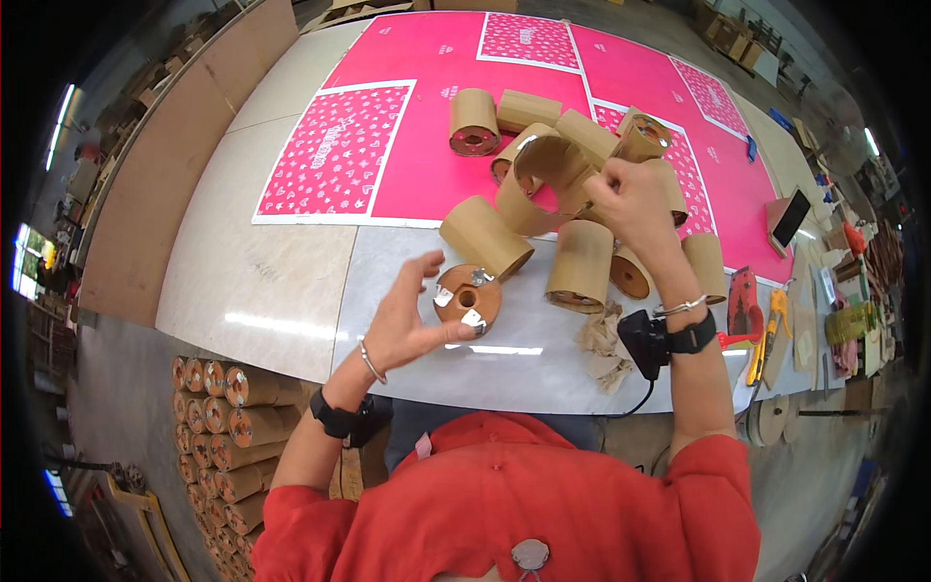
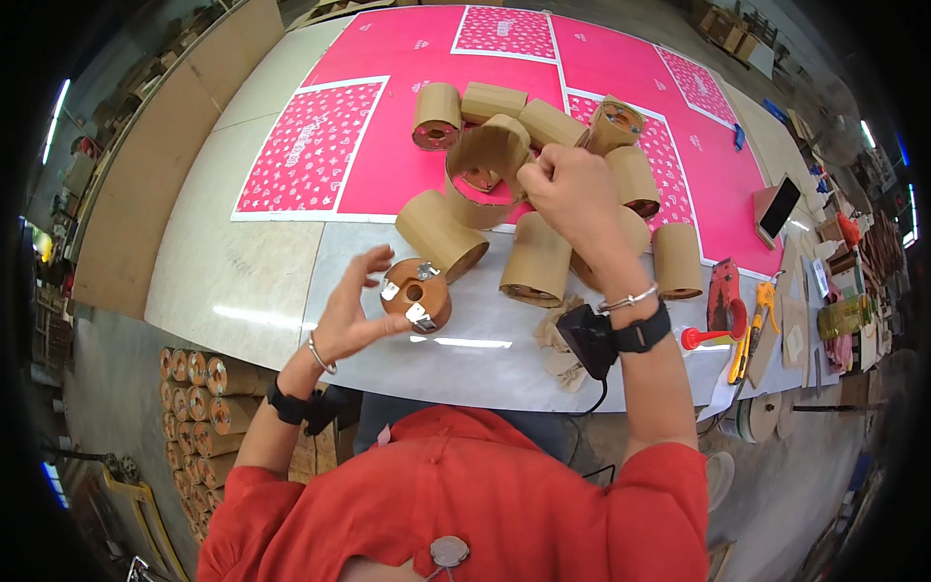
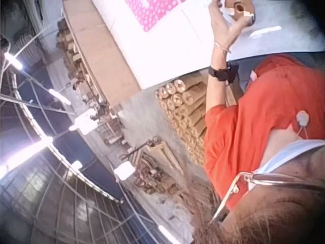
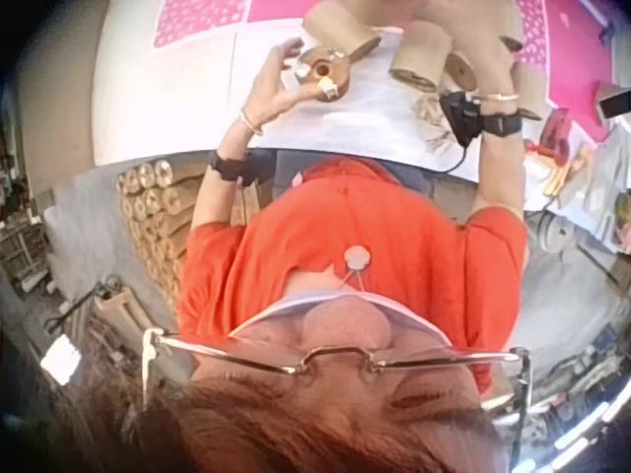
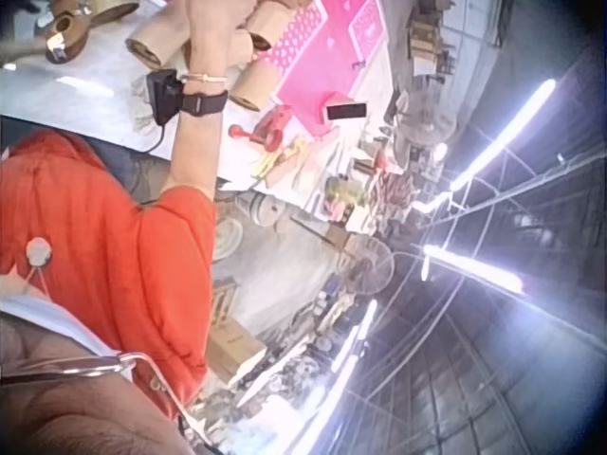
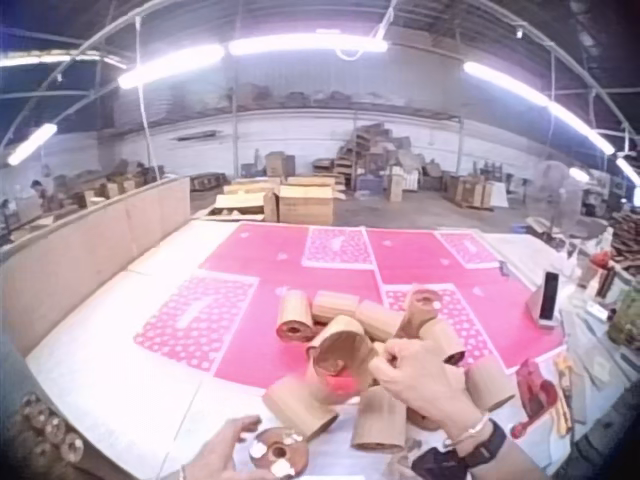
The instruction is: The recorder is cleaning wooden cylindrical furniture components with a cloth and solvent, then sliding a protective paper sleeve over them.
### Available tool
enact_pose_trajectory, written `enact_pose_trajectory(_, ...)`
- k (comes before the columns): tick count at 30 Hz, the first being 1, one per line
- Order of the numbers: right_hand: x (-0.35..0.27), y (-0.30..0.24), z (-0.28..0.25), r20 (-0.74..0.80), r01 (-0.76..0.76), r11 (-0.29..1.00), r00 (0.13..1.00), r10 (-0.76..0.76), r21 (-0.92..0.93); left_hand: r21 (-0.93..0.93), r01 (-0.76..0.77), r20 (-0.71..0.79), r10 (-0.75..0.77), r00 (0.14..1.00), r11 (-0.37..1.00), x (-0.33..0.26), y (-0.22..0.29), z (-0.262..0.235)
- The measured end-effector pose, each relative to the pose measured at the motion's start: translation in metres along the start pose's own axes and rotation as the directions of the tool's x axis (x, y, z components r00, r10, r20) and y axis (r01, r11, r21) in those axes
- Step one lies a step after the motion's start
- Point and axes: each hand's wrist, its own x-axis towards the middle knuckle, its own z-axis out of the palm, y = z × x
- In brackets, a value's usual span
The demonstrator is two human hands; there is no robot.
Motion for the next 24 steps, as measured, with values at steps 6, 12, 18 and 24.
enact_pose_trajectory(6,0.008,0.047,0.022,-0.04,-0.147,0.989,0.989,0.145,-0.032,-0.031,0.062,0.011,-0.061,0.998,0.998,-0.012,-0.019,0.032)
enact_pose_trajectory(12,0.017,0.043,0.019,0.015,-0.035,0.985,0.999,0.038,-0.169,-0.19,0.136,-0.012,-0.141,0.99,0.972,-0.007,-0.019,0.04)
enact_pose_trajectory(18,0.015,0.021,0.006,0.226,-0.116,0.983,0.963,0.146,-0.14,-0.116,0.059,-0.018,-0.062,0.998,0.991,-0.006,-0.03,0.039)
enact_pose_trajectory(24,0.026,0.044,0.014,0.118,-0.168,0.949,0.972,0.205,-0.266,-0.189,0.052,0.036,-0.046,0.998,0.981,0.006,-0.029,0.038)
